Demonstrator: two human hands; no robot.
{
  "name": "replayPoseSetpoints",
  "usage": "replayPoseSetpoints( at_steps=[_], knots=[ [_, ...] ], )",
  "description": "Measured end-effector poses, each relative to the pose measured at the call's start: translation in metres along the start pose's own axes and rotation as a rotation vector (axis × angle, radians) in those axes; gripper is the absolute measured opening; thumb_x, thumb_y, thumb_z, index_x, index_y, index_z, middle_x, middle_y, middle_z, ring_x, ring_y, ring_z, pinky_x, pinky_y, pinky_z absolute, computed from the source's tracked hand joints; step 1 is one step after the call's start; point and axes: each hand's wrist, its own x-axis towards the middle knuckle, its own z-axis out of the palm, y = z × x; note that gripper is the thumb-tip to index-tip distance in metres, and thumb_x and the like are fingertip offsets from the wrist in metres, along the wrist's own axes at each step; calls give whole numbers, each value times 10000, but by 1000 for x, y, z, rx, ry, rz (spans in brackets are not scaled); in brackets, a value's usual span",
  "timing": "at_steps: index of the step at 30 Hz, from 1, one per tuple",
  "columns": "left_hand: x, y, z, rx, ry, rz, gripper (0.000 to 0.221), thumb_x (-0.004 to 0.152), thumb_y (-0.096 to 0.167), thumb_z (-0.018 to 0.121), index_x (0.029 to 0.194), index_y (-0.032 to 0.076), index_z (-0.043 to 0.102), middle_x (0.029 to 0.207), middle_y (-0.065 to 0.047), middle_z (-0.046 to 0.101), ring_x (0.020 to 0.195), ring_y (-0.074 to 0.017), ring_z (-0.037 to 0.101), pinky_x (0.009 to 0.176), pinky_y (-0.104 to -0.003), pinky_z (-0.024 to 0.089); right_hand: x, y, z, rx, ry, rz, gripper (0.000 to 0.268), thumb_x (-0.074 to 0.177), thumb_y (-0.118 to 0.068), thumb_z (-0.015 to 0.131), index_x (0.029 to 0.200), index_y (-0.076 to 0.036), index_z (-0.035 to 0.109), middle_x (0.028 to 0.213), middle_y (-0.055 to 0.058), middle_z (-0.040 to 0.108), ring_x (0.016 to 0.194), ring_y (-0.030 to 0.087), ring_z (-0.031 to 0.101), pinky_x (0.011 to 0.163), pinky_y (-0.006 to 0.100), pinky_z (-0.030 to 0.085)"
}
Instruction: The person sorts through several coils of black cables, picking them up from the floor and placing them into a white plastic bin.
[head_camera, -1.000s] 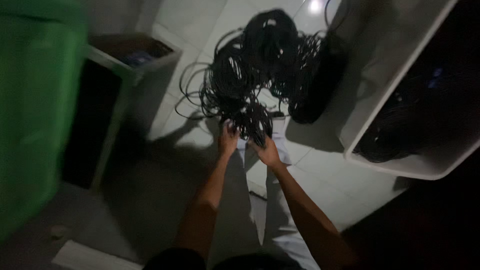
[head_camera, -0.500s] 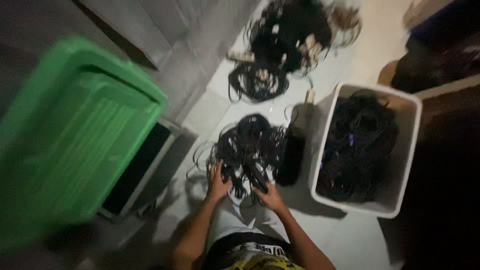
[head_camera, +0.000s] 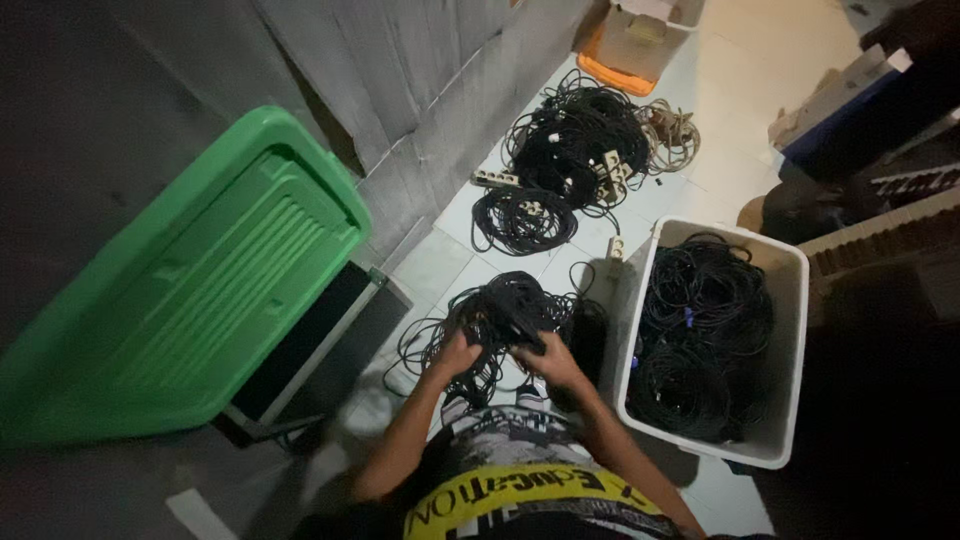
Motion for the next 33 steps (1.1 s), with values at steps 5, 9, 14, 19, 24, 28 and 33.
replayPoseSetpoints(
  at_steps=[5,9,14,19,24,28,33],
  knots=[
    [7,15,20,-41,159,82,612,938,317,712,1470,86,515,1521,-230,537,1408,-403,494,1202,-454,403,14,-28,-4,-112,8,15,292,884,-259,786,890,21,704,654,18,669,569,106,600,516,289,473],
    [15,18,-2,-27,427,283,898,806,310,834,1518,39,359,1510,-322,369,1400,-488,354,1163,-478,329,31,-19,-8,-151,-14,-171,302,884,-262,793,965,20,719,691,0,663,620,70,590,551,270,491],
    [18,11,-22,-54,383,336,1032,781,155,883,1594,66,253,1589,-326,281,1483,-510,270,1159,-439,389,36,-15,-6,-114,-5,-142,285,864,-250,801,965,5,725,670,-1,649,590,80,587,535,277,482],
    [19,-4,-26,-227,306,160,925,786,158,913,1479,87,305,1330,-170,528,1208,-313,581,1018,-401,507,34,-18,-10,-65,41,-110,268,867,-232,819,932,13,733,651,4,621,591,83,571,535,282,461],
    [30,-19,-11,-787,39,-73,866,874,164,781,1550,171,241,960,-37,611,834,-136,623,766,-303,541,36,-24,-16,-148,69,-303,252,873,-214,812,945,12,730,700,-6,674,636,74,600,581,278,504],
    [33,-25,-5,-627,-46,-249,440,925,238,747,1293,42,606,841,-45,686,727,-154,604,627,-332,485,30,-41,-16,-68,21,-226,241,867,-205,789,932,14,712,689,-6,667,607,78,604,558,278,497],
    [27,-28,-4,-590,22,-112,232,912,213,749,987,-5,724,891,-65,731,841,-171,661,740,-357,514,29,-44,-16,-85,81,-292,254,853,-205,811,918,13,698,685,-13,628,616,75,559,555,260,458]
  ],
)
